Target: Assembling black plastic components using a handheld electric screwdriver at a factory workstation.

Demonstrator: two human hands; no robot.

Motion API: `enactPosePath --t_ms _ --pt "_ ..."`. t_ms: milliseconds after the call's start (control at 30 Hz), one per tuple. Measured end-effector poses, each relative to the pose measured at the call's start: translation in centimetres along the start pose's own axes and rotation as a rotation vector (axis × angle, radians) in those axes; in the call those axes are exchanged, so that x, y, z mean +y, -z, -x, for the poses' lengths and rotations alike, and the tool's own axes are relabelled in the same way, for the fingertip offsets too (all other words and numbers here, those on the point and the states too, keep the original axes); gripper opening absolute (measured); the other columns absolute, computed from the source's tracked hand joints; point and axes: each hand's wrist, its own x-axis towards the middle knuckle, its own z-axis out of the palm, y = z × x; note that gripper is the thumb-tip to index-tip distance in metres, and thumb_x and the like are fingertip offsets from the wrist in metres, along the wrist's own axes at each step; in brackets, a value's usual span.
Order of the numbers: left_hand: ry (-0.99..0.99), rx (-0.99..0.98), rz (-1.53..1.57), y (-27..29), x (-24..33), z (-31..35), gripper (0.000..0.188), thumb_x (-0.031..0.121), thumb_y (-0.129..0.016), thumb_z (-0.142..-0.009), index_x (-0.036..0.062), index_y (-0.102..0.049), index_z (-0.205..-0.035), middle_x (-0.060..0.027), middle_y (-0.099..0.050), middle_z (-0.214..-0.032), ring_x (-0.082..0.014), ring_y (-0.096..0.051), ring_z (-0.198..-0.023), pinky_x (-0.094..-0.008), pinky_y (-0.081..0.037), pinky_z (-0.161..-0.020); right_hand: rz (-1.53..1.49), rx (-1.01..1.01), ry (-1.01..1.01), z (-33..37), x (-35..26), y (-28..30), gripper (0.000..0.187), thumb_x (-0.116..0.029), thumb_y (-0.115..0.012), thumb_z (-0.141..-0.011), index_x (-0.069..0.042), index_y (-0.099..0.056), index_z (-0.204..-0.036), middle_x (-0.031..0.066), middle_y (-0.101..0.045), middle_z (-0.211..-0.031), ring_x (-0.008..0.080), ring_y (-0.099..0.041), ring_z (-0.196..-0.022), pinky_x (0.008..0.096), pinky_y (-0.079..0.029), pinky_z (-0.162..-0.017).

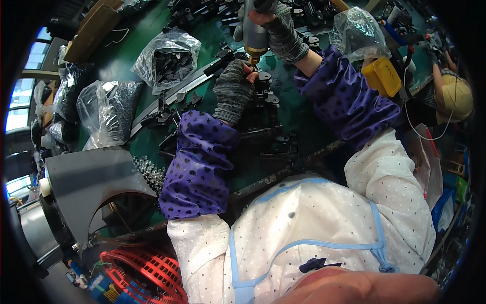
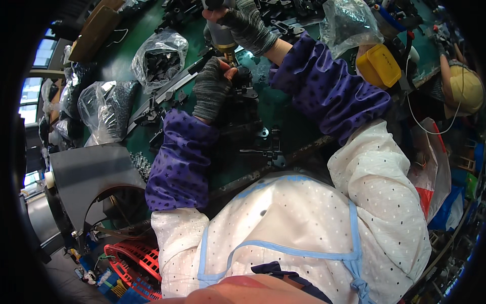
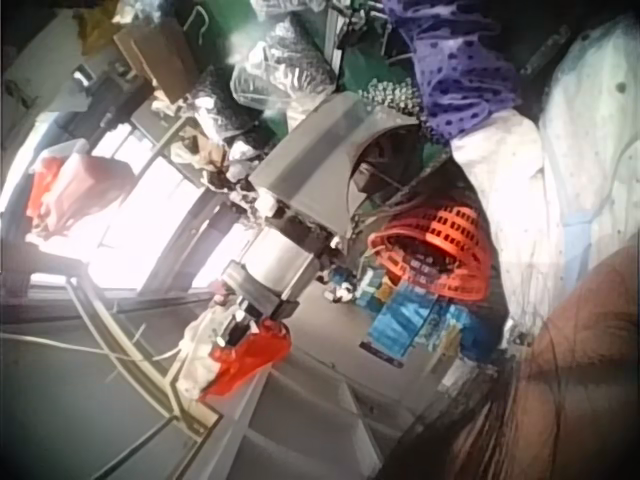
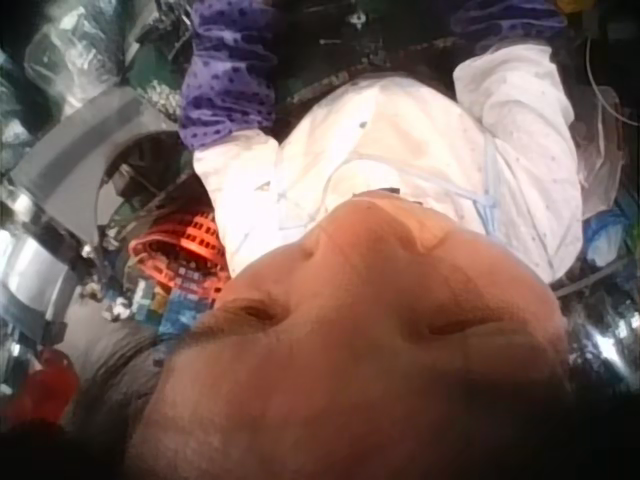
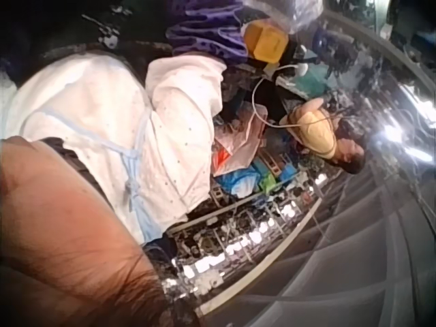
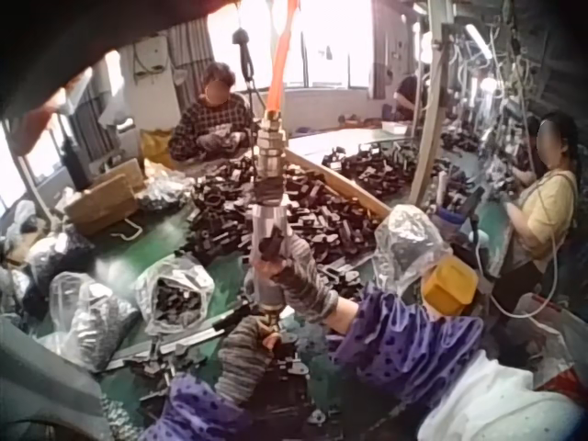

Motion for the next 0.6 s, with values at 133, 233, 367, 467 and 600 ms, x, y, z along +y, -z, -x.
enactPosePath --t_ms 133,233,367,467,600 --pt "0.065 -0.027 0.004 -0.2 -0.1 0.0 0.016 0.016 -0.068 -0.069 0.0077 -0.055 -0.074 -0.0091 -0.057 -0.069 -0.0232 -0.058 -0.064 -0.0326 -0.046 -0.059 -0.007 -0.007 0.002 0.2 -0.2 0.1 0.040 -0.035 -0.066 -0.072 -0.007 -0.050 -0.094 -0.0024 -0.050 -0.080 0.0069 -0.046 -0.070 0.0225 -0.040 -0.058" --pt "0.012 -0.003 -0.003 -0.4 -0.2 0.1 0.018 0.014 -0.067 -0.071 0.0059 -0.052 -0.074 -0.0083 -0.054 -0.064 -0.0209 -0.054 -0.058 -0.0319 -0.044 -0.056 -0.024 -0.008 0.005 0.2 -0.1 0.2 0.040 -0.036 -0.066 -0.072 -0.007 -0.050 -0.094 -0.0024 -0.050 -0.080 0.0069 -0.046 -0.069 0.0225 -0.040 -0.058" --pt "0.047 -0.006 -0.008 0.2 0.4 0.1 0.017 0.015 -0.067 -0.070 0.0070 -0.053 -0.074 -0.0086 -0.055 -0.066 -0.0222 -0.056 -0.061 -0.0322 -0.045 -0.057 0.080 -0.026 -0.004 -0.1 0.1 0.5 0.042 -0.041 -0.066 -0.070 -0.008 -0.050 -0.091 -0.0025 -0.049 -0.077 0.0065 -0.044 -0.066 0.0219 -0.038 -0.055" --pt "0.067 -0.026 -0.014 0.1 0.4 0.1 0.017 0.015 -0.067 -0.070 0.0070 -0.053 -0.074 -0.0084 -0.055 -0.067 -0.0223 -0.056 -0.061 -0.0322 -0.045 -0.057 0.035 -0.059 -0.016 -0.3 0.5 1.0 0.043 -0.042 -0.066 -0.070 -0.008 -0.050 -0.090 -0.0025 -0.048 -0.075 0.0063 -0.044 -0.066 0.0214 -0.037 -0.055" --pt "-0.048 0.045 0.005 -0.5 0.1 0.2 0.017 0.013 -0.067 -0.071 0.0059 -0.052 -0.074 -0.0079 -0.053 -0.066 -0.0213 -0.054 -0.059 -0.0320 -0.043 -0.056 -0.058 -0.059 -0.056 -0.5 0.8 0.2 0.041 -0.041 -0.065 -0.071 -0.008 -0.050 -0.089 -0.0022 -0.048 -0.075 0.0066 -0.044 -0.068 0.0209 -0.037 -0.057"
